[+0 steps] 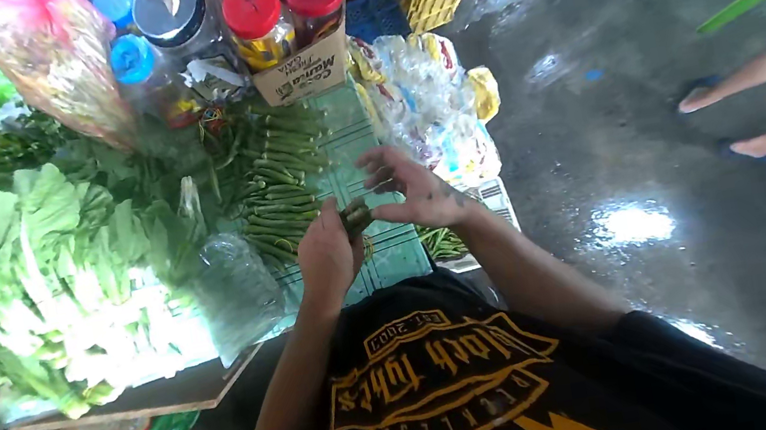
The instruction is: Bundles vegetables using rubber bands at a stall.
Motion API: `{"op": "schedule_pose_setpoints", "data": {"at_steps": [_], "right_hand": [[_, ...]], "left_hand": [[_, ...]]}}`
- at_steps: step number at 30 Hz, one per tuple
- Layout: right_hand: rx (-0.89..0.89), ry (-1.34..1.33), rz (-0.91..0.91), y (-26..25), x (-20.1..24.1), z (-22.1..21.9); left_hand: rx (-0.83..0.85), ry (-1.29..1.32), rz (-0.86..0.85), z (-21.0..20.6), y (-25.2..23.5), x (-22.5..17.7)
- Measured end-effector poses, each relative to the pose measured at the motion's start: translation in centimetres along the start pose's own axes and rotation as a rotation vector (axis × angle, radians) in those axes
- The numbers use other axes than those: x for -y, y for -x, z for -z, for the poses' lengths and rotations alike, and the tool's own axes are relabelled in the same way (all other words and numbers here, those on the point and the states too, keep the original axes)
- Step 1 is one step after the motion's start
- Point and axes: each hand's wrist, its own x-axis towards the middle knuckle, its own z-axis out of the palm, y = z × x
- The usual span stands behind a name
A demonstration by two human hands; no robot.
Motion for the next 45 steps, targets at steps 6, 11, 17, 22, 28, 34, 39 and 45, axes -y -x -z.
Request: {"op": "schedule_pose_setpoints", "data": {"at_steps": [6, 11, 17, 22, 28, 34, 39, 45], "right_hand": [[0.145, -0.071, -0.065, 2.2, -6.2, 2.5], [-0.039, -0.008, -0.629, 8.5, -14.7, 10.2], [-0.354, 0.479, -0.655, 9.2, -16.4, 9.2], [-0.171, 0.407, -0.283, 2.2, -12.5, 2.6], [-0.121, 0.492, -0.143, -10.9, -10.6, -1.2], [-0.138, 0.839, -0.253, -21.6, -7.4, -2.7], [-0.089, 1.093, -0.144, -22.7, -7.9, -3.9], [-0.053, 0.937, -0.367, -21.1, -7.7, -4.2]], "left_hand": [[0.257, 0.371, -0.159, -2.1, -0.8, 2.4], [0.219, 0.207, -0.033, -3.0, -3.0, 7.2], [0.148, -0.064, -0.210, -4.9, -9.9, 6.4], [0.090, -0.153, -0.191, -6.5, -12.4, 4.2], [-0.023, -0.288, 0.168, -3.6, -11.8, 7.2], [0.044, -0.254, 0.199, -2.9, -9.5, 8.9], [-0.165, 0.114, 0.175, -3.6, -9.1, 9.1], [-0.163, 0.737, 0.399, -3.6, -13.2, 8.0]]}}
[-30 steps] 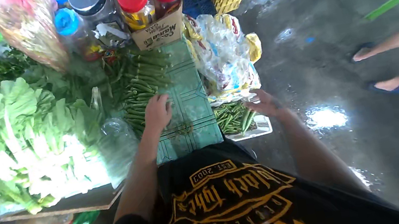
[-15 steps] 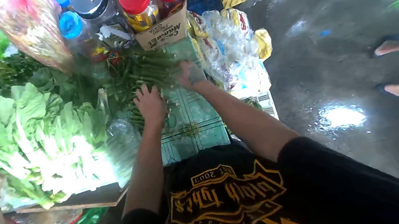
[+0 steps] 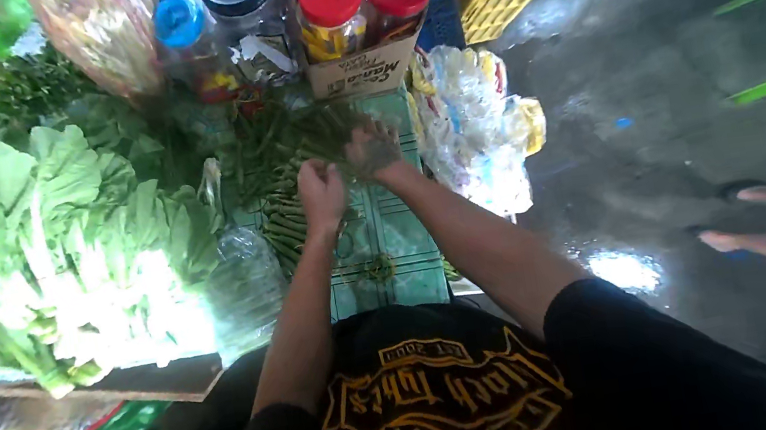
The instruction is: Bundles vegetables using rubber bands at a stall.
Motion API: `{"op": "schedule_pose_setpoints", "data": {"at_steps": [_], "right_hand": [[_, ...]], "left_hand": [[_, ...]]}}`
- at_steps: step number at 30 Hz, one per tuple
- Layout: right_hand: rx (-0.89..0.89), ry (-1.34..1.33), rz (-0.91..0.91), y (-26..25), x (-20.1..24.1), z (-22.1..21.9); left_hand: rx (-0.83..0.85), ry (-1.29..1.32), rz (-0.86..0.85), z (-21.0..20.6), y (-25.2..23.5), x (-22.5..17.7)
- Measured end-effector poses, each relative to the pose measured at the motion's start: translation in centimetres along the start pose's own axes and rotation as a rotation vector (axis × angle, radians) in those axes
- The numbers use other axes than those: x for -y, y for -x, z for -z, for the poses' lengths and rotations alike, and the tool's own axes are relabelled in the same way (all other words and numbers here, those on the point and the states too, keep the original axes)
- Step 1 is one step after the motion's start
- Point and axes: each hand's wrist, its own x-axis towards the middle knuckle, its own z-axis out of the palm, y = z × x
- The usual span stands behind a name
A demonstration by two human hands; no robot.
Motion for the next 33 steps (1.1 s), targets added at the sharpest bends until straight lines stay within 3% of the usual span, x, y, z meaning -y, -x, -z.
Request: {"op": "schedule_pose_setpoints", "data": {"at_steps": [3, 6, 8, 11, 13, 15, 17, 21, 27, 31, 33], "right_hand": [[-0.051, -0.007, -0.001, -0.2, 0.3, -0.5], [0.017, -0.221, -0.089, 0.4, 0.8, 0.2], [0.006, -0.395, 0.000, 2.4, 0.7, 0.7], [0.184, -0.658, 0.304, 5.1, 0.7, 0.6], [0.222, -0.738, 0.282, 4.8, 1.0, 0.3], [0.021, -0.652, 0.155, 2.4, 1.9, 1.2], [-0.145, -0.374, 0.091, -0.4, 3.1, 2.4], [-0.051, -0.065, -0.048, -3.9, 4.6, 2.8], [-0.047, -0.168, 0.007, -3.3, 3.9, 3.3], [-0.382, -0.314, 0.243, -2.9, 2.2, 2.4], [-0.442, -0.389, 0.353, -1.1, 2.1, 3.8]], "left_hand": [[0.000, -0.054, -0.041, -0.7, -1.0, -0.1], [-0.005, -0.043, -0.051, -0.7, -0.9, -0.5], [0.016, 0.152, 0.007, 0.0, -0.7, -0.8], [0.087, 0.606, 0.074, 1.1, -0.6, -1.1], [0.040, 0.742, 0.081, 1.1, -0.6, -0.3], [-0.039, 0.805, 0.090, 1.3, -0.7, 0.0], [-0.049, 0.854, 0.105, 1.9, -0.1, 0.0], [0.018, 0.842, 0.179, 3.8, 2.3, 0.1], [0.039, 0.957, 0.262, 5.7, 2.3, 0.9], [-0.040, 1.112, 0.241, 4.4, 1.0, 1.0], [-0.046, 1.145, 0.243, 4.1, 0.3, 0.7]]}}
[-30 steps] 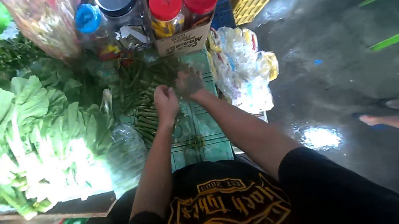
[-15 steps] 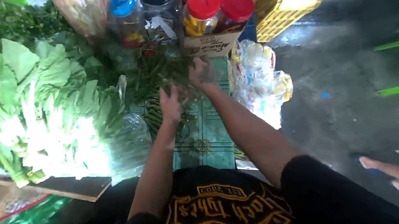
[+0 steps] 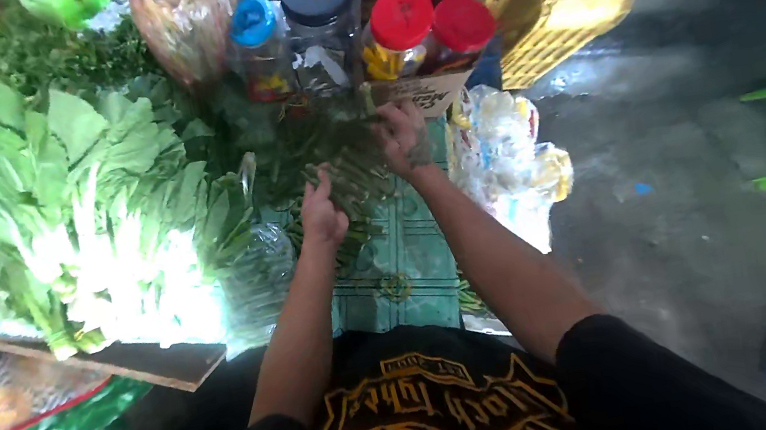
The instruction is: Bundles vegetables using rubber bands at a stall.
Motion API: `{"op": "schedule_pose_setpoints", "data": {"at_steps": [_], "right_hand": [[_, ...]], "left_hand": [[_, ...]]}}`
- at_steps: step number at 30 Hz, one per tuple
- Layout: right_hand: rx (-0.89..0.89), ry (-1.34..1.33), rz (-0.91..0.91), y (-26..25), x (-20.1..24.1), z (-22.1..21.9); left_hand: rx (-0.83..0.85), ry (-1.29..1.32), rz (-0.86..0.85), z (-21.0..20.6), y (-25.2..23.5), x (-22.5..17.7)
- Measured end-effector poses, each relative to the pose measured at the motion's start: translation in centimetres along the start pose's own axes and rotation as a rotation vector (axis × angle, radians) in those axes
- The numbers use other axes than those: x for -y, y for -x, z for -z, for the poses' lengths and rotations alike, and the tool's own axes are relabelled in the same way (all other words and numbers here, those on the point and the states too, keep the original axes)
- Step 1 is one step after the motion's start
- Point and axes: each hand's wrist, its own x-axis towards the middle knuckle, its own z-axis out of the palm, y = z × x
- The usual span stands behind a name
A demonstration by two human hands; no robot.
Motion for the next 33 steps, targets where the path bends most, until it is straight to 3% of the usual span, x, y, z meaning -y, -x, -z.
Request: {"op": "schedule_pose_setpoints", "data": {"at_steps": [3, 7, 10, 13, 16, 18, 24, 28, 31, 33], "right_hand": [[0.126, -0.179, -0.038, 3.3, 3.3, 2.3], [0.305, -0.293, -0.112, 7.0, 4.5, 1.4], [0.282, -0.349, -0.208, 8.3, 4.3, 2.1], [0.240, -0.686, -0.462, 10.6, 3.9, 2.3], [0.087, -1.084, -0.680, 13.1, 3.8, 1.0], [0.012, -1.157, -0.714, 14.0, 4.4, 0.5], [0.070, -0.767, -0.418, 13.5, 4.9, 1.5], [0.034, -0.336, -0.076, 14.6, 5.3, 1.5], [0.146, -0.143, -0.037, 14.9, 5.2, 1.1], [0.261, 0.054, -0.002, 15.6, 5.5, 1.0]], "left_hand": [[0.023, -0.046, -0.014, -1.2, 0.6, -0.5], [0.092, -0.123, -0.057, -2.8, 1.6, 0.2], [0.054, -0.236, -0.082, -2.7, 2.1, 0.8], [0.013, -0.363, -0.131, -1.1, 2.4, 0.6], [0.002, -0.134, -0.190, -0.6, 2.7, 0.2], [0.074, -0.030, -0.182, -0.4, 3.3, 0.2], [0.377, -0.618, -0.235, -0.8, 5.0, 1.5], [0.420, -0.259, -0.010, 0.0, 5.9, 2.4], [0.437, 0.035, 0.094, 1.0, 6.5, 2.9], [0.251, 0.062, 0.127, 0.6, 6.9, 3.2]]}}
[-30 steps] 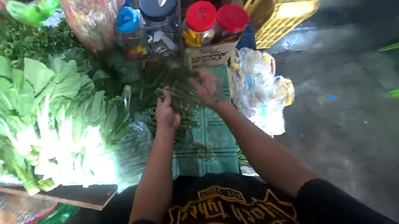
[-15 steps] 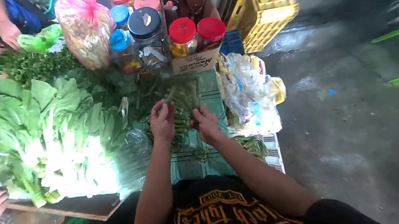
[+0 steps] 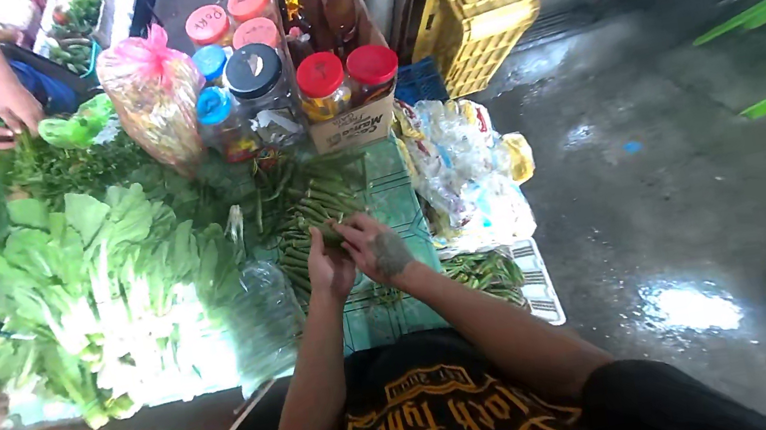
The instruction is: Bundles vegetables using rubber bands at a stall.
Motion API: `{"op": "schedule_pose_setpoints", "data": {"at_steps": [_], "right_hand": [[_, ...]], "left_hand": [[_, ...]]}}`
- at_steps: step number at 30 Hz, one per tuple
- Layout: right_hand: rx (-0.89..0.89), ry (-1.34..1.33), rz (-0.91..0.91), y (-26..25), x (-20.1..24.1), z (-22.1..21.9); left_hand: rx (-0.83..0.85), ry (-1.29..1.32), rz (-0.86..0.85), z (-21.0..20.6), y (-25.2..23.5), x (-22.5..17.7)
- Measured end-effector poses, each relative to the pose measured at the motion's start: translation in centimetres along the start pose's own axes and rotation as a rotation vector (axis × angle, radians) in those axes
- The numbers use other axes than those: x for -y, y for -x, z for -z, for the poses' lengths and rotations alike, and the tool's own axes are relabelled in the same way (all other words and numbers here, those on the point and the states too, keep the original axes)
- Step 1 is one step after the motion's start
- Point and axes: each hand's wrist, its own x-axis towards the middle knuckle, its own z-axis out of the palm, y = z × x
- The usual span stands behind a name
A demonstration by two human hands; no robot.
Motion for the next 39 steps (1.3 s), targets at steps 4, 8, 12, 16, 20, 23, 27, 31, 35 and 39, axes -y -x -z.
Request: {"op": "schedule_pose_setpoints", "data": {"at_steps": [4, 8, 12, 16, 20, 23, 27, 31, 35, 39], "right_hand": [[0.211, 0.081, 0.065, -0.1, -0.1, 1.1], [0.004, -0.254, -0.066, -5.6, -5.2, 1.2], [-0.043, 0.052, -0.555, -11.0, -8.1, 2.4], [0.056, 0.145, -0.607, -11.7, -8.0, 1.3], [0.026, -0.015, -0.648, -11.0, -8.9, 1.3], [-0.025, -0.123, -0.603, -10.1, -10.3, 1.6], [-0.004, 0.036, -0.519, -9.4, -10.9, 1.4], [-0.002, 0.187, -0.447, -9.5, -10.9, 0.8], [-0.002, 0.139, -0.480, -9.7, -11.0, 0.6], [0.035, 0.110, -0.422, -9.4, -11.5, 0.5]], "left_hand": [[-0.178, 0.020, -0.049, 0.9, -0.2, 0.2], [-0.245, -0.018, -0.063, 2.3, -0.5, -1.8], [-0.093, -0.011, -0.104, 2.8, 0.3, -3.0], [0.011, 0.068, -0.118, 2.9, 0.1, -3.7], [-0.029, 0.044, -0.053, 2.9, -0.9, -3.5], [-0.081, -0.039, -0.017, 2.5, -1.7, -3.1], [-0.090, -0.123, -0.020, 2.2, -2.4, -2.5], [-0.118, -0.200, -0.010, 1.6, -2.4, -2.6], [-0.137, -0.231, -0.009, 2.0, -2.2, -2.7], [-0.150, -0.228, 0.012, 2.5, -1.8, -2.6]]}}
